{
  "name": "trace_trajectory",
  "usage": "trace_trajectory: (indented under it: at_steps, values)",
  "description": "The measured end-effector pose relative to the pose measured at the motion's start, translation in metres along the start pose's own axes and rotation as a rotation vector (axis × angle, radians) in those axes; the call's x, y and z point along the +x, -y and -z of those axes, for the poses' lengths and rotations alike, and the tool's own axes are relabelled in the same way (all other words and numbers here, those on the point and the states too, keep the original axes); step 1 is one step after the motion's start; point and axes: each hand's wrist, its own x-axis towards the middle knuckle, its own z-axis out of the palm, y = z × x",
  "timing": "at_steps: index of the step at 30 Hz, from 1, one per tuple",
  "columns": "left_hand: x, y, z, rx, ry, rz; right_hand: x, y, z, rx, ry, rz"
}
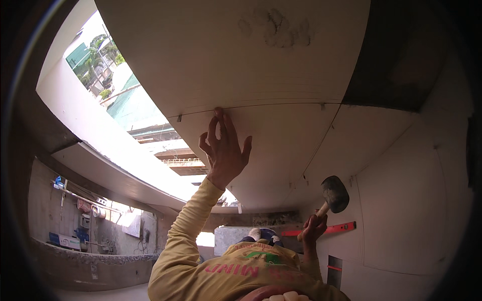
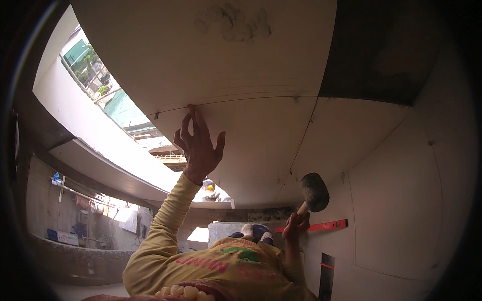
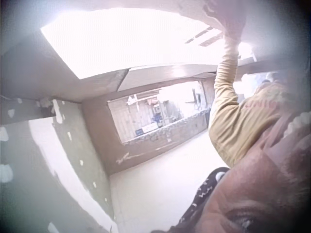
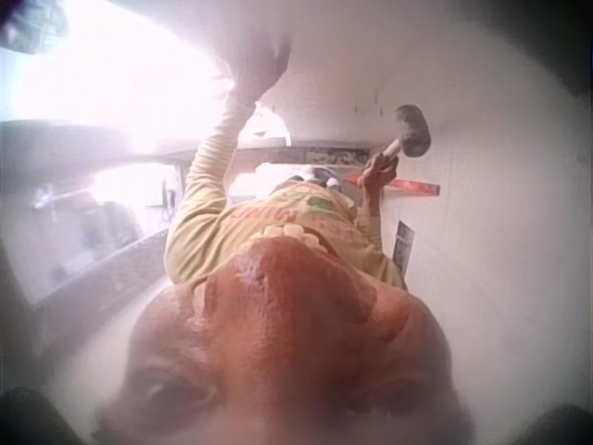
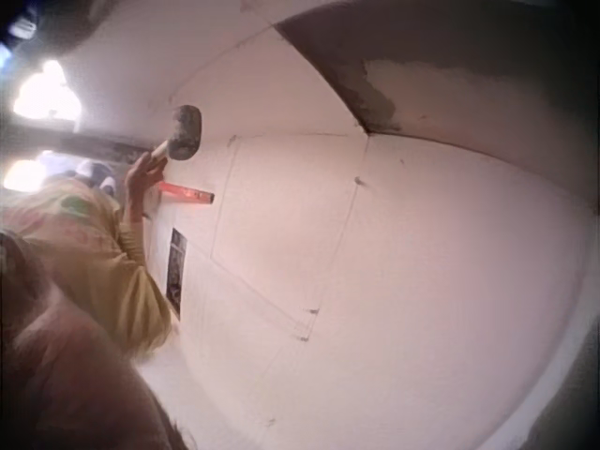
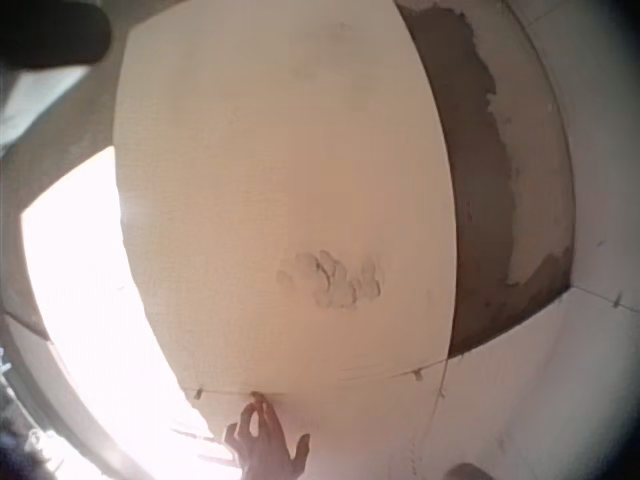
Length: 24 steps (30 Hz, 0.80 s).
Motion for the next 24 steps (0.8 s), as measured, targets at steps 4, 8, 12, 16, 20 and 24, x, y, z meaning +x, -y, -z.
trace_trajectory:
  at_steps: [4, 8, 12, 16, 20, 24]
  values:
    - [0.0, -0.001, 0.009, -0.026, 0.051, 0.017, -0.009, -0.036, 0.011, -0.182, -0.024, 0.098]
    - [0.013, 0.002, 0.038, -0.039, 0.021, 0.015, 0.003, -0.072, -0.002, -0.18, -0.015, 0.315]
    - [0.015, -0.016, 0.032, -0.047, 0.005, -0.009, -0.019, -0.039, 0.007, -0.688, -0.052, 0.522]
    - [-0.027, 0.011, 0.045, -0.048, -0.002, 0.021, -0.041, 0.004, 0.007, -0.331, 0.068, 0.097]
    - [-0.068, -0.039, 0.02, -0.693, 0.115, -0.104, -0.07, -0.015, 0.042, -0.46, -0.084, -0.004]
    - [-0.197, -0.108, -0.082, -1.048, 1.06, -0.028, -0.107, -0.093, 0.09, -0.632, -0.121, -0.252]
